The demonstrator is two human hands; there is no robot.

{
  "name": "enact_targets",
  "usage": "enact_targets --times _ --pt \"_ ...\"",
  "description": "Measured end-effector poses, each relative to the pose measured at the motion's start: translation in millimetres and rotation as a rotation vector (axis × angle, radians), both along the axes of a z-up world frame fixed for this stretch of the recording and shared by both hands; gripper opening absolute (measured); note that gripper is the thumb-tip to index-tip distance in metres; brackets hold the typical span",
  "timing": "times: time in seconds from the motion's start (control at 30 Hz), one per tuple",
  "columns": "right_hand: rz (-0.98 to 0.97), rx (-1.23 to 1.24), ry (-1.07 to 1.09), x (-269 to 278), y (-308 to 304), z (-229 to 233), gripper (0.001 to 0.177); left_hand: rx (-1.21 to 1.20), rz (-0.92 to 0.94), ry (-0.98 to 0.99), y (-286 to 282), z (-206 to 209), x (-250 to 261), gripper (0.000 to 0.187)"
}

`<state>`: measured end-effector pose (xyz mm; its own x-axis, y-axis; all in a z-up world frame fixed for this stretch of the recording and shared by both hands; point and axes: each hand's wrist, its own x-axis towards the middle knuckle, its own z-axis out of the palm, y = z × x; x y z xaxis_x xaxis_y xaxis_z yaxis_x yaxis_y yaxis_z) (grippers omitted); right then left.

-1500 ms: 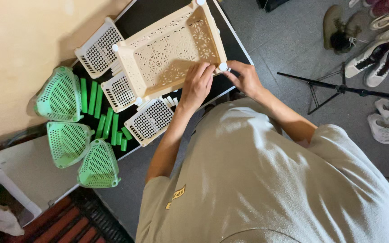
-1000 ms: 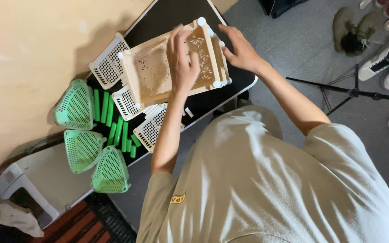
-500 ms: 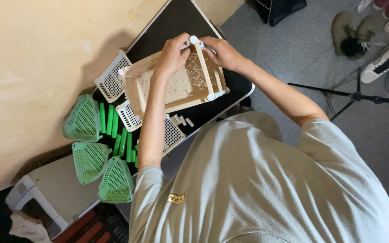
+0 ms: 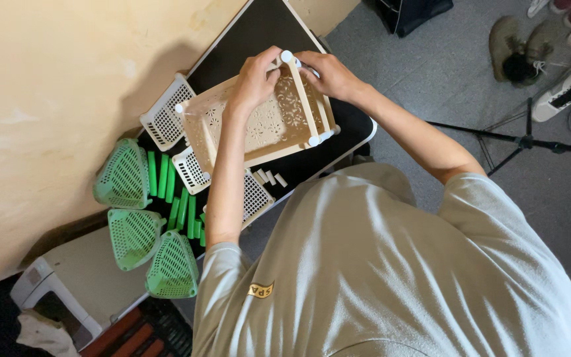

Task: The person assembles a plastic storage rack by inserting white cylindrical connectors into the corners of white grid baskets and attaching them to vertical poles. The person handles multiple baskets and connectors, building the rack layer by layer on a black table.

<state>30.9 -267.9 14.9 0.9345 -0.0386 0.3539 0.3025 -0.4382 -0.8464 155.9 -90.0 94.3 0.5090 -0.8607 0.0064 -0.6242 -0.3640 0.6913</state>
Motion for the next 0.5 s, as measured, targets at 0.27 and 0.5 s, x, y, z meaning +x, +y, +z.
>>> enact_targets --times 0.27,0.5 --pt "-0.008 -0.015 0.000 5 -1 -1 0.031 0.160 -0.036 -0.076 -1 -21 6 0.022" --pt "-0.018 -0.021 0.003 5 -3 6 0.041 0.204 -0.061 -0.383 -2 -35 5 0.060"
